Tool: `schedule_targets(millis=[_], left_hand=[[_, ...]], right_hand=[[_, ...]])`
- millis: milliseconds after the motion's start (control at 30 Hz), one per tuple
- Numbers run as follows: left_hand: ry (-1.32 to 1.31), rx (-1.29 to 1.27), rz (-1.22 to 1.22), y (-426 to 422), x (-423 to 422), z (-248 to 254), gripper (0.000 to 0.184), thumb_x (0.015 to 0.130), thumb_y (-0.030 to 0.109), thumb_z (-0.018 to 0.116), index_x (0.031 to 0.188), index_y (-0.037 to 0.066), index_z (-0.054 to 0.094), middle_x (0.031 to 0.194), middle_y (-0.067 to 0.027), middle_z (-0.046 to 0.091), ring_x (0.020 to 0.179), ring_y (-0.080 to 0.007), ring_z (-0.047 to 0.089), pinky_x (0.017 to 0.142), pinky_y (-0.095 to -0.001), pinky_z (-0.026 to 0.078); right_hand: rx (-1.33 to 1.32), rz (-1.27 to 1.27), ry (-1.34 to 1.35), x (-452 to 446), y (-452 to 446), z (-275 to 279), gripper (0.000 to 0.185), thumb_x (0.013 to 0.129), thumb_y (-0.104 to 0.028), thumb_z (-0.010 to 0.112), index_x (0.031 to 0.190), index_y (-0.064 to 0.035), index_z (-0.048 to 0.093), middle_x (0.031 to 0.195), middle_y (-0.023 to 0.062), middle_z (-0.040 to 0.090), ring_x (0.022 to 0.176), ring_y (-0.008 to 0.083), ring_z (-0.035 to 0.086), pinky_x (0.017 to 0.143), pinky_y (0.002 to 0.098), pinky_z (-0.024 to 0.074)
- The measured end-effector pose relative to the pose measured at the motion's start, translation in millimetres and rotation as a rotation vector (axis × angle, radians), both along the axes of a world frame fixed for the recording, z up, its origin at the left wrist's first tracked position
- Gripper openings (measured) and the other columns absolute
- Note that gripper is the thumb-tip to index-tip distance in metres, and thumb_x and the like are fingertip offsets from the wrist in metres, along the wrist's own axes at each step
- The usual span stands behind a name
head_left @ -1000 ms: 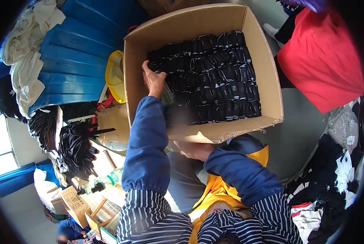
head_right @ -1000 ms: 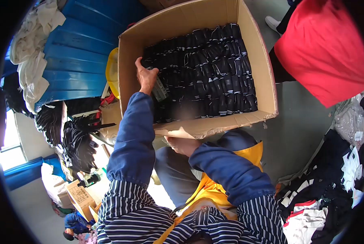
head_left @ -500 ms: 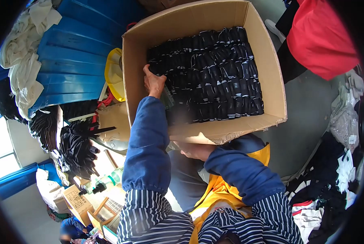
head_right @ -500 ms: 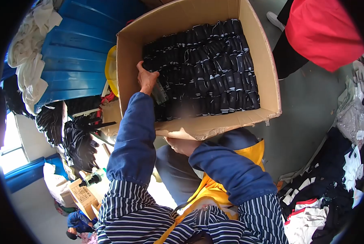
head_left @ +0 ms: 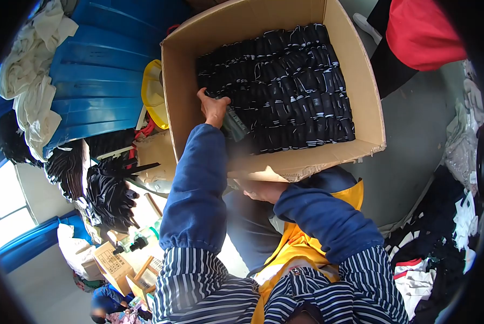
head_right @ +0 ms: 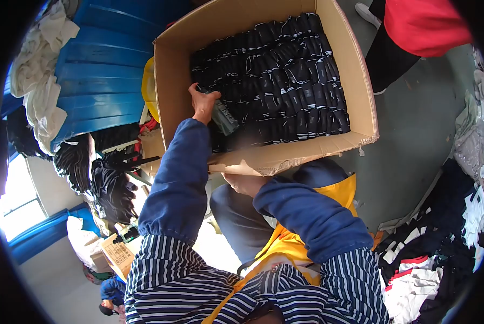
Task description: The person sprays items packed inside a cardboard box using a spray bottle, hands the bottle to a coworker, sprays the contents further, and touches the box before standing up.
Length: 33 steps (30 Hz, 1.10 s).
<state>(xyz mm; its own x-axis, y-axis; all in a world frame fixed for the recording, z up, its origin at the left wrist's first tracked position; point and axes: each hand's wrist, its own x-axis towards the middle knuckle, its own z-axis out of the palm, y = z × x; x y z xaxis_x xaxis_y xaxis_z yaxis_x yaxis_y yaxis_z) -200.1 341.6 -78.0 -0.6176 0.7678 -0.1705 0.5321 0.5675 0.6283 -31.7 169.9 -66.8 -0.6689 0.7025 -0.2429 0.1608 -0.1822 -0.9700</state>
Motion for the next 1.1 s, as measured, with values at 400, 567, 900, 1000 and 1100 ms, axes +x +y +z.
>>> schedule_targets(millis=[400,567,900,1000,1100], left_hand=[[-0.323,-0.063,0.156,6,43,-23,0.088,0.059,0.011,0.077,0.131,0.011,0.027,0.119,-0.0229,0.049,0.108,-0.0348,0.05,0.092,-0.0404,0.04],[-0.232,0.025,0.21,9,48,-28,0.089,0.058,0.009,0.077,0.131,0.007,0.026,0.11,-0.0158,0.047,0.095,-0.0251,0.05,0.083,-0.0375,0.043],[-0.405,0.057,0.071,7,45,-19,0.088,0.057,0.008,0.076,0.13,0.004,0.027,0.103,-0.0124,0.049,0.091,-0.0223,0.049,0.08,-0.0351,0.043],[-0.313,0.047,0.043,5,48,-19,0.085,0.056,0.012,0.075,0.129,0.006,0.032,0.108,-0.0159,0.051,0.097,-0.0271,0.051,0.085,-0.0359,0.042],[-0.287,0.077,0.025,16,35,-27,0.084,0.055,0.014,0.076,0.128,0.007,0.036,0.11,-0.0182,0.054,0.101,-0.0304,0.053,0.087,-0.0366,0.042]], right_hand=[[0.169,-0.258,0.185,-9,-21,-20,0.026,0.089,-0.03,0.055,0.108,-0.0127,0.057,0.103,0.0084,0.059,0.091,0.0246,0.057,0.077,0.0388,0.0448],[-0.01,-0.072,0.134,-15,-23,-39,0.029,0.089,-0.034,0.055,0.106,-0.0108,0.057,0.102,0.0049,0.058,0.09,0.0197,0.056,0.08,0.0355,0.0454],[2.336,0.268,-1.255,-1,-9,-10,0.036,0.089,-0.039,0.046,0.096,-0.0094,0.063,0.088,0.0038,0.061,0.09,0.0199,0.058,0.093,0.0432,0.0411],[2.467,0.306,-1.102,17,5,20,0.035,0.089,-0.038,0.046,0.097,-0.0096,0.064,0.088,0.0046,0.061,0.091,0.0205,0.058,0.095,0.044,0.0394],[2.487,0.289,-1.014,16,14,25,0.033,0.089,-0.037,0.047,0.095,-0.0095,0.065,0.088,0.0052,0.061,0.091,0.0202,0.058,0.097,0.042,0.0389]])
